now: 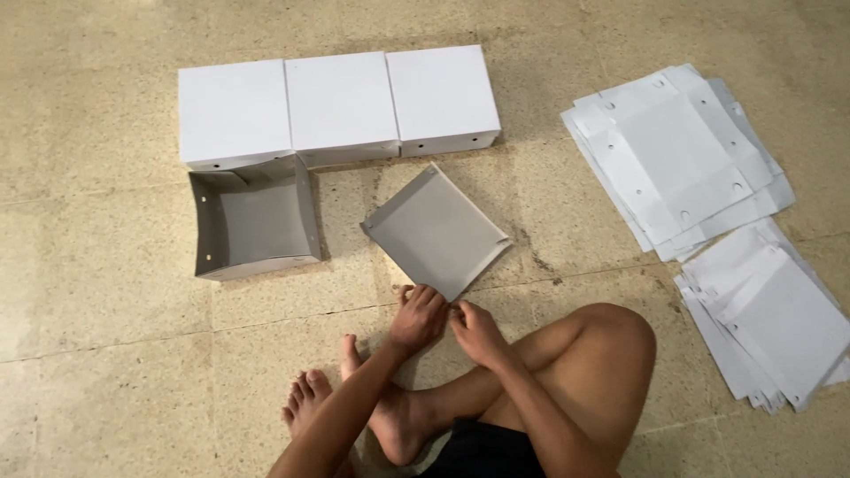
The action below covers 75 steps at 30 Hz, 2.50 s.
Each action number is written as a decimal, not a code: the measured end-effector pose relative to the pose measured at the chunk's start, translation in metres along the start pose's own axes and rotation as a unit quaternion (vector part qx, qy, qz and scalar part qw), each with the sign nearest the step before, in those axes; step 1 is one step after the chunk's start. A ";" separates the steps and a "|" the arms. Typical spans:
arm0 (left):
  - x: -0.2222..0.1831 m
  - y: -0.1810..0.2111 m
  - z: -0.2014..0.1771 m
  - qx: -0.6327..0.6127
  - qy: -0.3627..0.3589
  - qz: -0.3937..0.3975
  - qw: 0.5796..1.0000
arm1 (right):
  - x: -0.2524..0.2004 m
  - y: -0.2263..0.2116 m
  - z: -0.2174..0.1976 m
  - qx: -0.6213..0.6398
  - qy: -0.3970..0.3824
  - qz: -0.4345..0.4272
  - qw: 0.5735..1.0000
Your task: Assembling a cardboard box by folding flaps and edges on the floor.
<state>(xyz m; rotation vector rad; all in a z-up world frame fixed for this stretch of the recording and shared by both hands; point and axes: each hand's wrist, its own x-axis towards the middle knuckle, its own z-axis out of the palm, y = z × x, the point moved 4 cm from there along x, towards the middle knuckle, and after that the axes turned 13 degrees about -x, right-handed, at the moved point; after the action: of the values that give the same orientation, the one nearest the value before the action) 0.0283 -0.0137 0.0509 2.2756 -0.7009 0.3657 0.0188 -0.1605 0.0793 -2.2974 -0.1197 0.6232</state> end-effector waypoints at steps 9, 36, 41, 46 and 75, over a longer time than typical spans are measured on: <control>0.002 0.002 -0.005 0.041 0.048 0.026 0.998 | 0.000 -0.022 -0.008 0.027 0.033 0.054 0.998; 0.006 0.015 -0.009 -0.068 -0.003 0.056 0.996 | 0.022 0.033 0.006 0.087 0.087 0.099 0.987; 0.005 0.011 -0.007 -0.072 0.004 0.053 0.996 | 0.013 0.029 -0.001 0.106 0.092 0.131 0.981; 0.003 0.014 -0.004 -0.058 -0.007 0.065 0.996 | 0.019 0.036 0.001 0.136 0.084 0.148 0.976; -0.003 0.000 0.005 -0.032 -0.038 -0.039 0.998 | 0.008 0.018 -0.006 0.019 0.063 0.177 0.982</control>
<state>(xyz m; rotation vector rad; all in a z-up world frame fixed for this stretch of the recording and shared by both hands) 0.0261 -0.0158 0.0464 2.2591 -0.6515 0.2180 0.0272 -0.1756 0.0674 -2.3310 0.3656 0.6457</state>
